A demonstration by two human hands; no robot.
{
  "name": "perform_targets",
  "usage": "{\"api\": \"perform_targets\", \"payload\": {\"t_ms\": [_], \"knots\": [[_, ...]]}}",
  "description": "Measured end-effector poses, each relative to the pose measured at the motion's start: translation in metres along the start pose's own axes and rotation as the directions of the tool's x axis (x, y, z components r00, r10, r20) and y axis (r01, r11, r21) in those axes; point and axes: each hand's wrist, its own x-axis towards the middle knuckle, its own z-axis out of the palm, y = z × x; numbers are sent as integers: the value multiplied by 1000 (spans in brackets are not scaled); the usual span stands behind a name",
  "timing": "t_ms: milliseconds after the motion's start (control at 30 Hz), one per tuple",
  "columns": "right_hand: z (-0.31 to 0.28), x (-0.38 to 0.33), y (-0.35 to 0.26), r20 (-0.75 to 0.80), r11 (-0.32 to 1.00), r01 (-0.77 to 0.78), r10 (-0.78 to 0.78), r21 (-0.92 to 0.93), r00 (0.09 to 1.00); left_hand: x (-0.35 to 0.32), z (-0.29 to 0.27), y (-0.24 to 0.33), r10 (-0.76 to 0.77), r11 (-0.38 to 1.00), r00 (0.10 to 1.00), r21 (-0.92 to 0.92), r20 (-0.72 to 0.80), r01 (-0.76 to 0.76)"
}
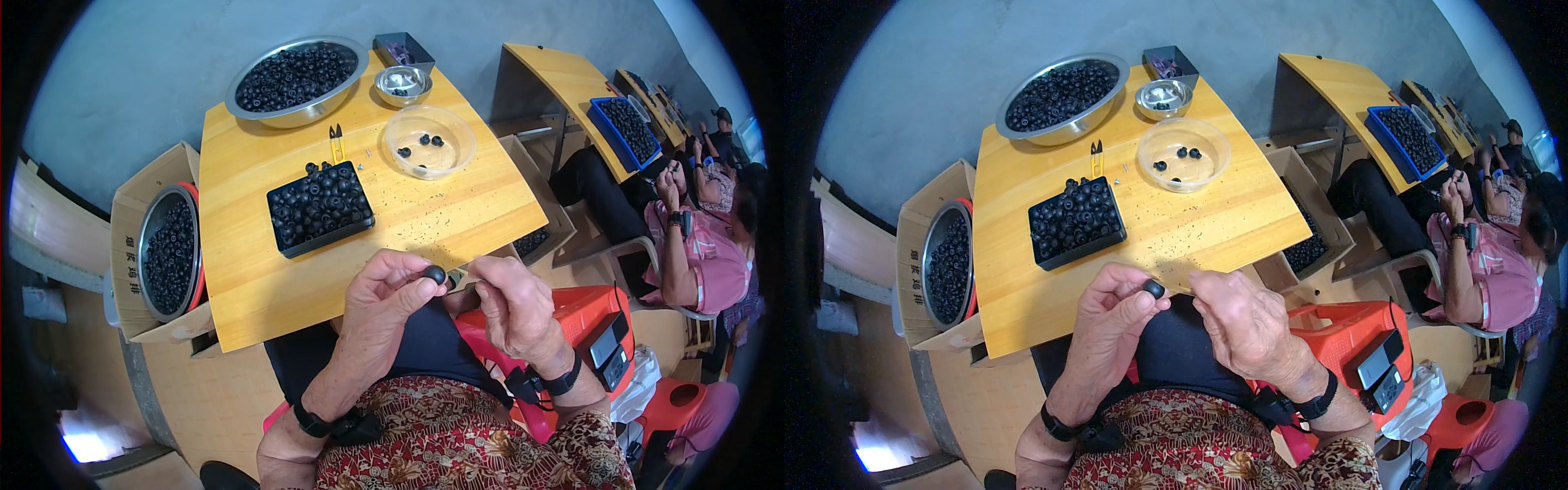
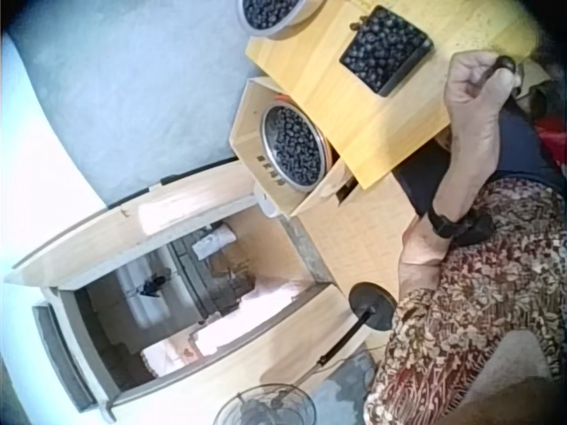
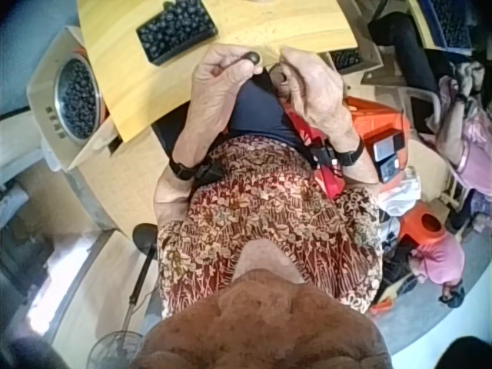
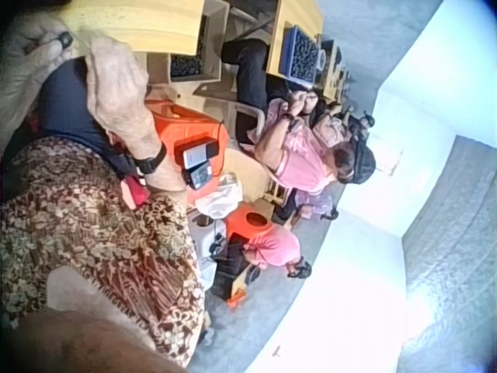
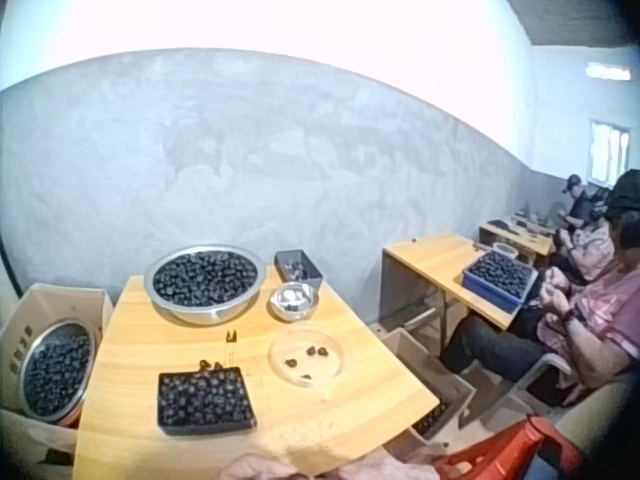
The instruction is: Manually removing excess material from small black plastic parts using a hand tool.
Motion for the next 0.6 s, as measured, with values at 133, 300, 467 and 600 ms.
{"api": "perform_targets", "payload": {"t_ms": [133, 300, 467, 600], "knots": [[0, -3, 2, -78, 997, 3, 3, 83, 997, 0, -1, -2, -20, 1000, 999, -15, 29, 20], [-4, 3, 1, -76, 991, 116, -121, -72, 990, -1, -1, -2, -31, 999, 998, -21, 49, 32], [-2, 3, 0, -69, 975, 173, -184, -137, 980, -1, 0, -5, -37, 995, 996, -87, 79, 44], [0, 2, 0, -58, 975, 168, -178, -148, 982, -2, -3, -8, -28, 994, 996, -104, 86, 37]]}}
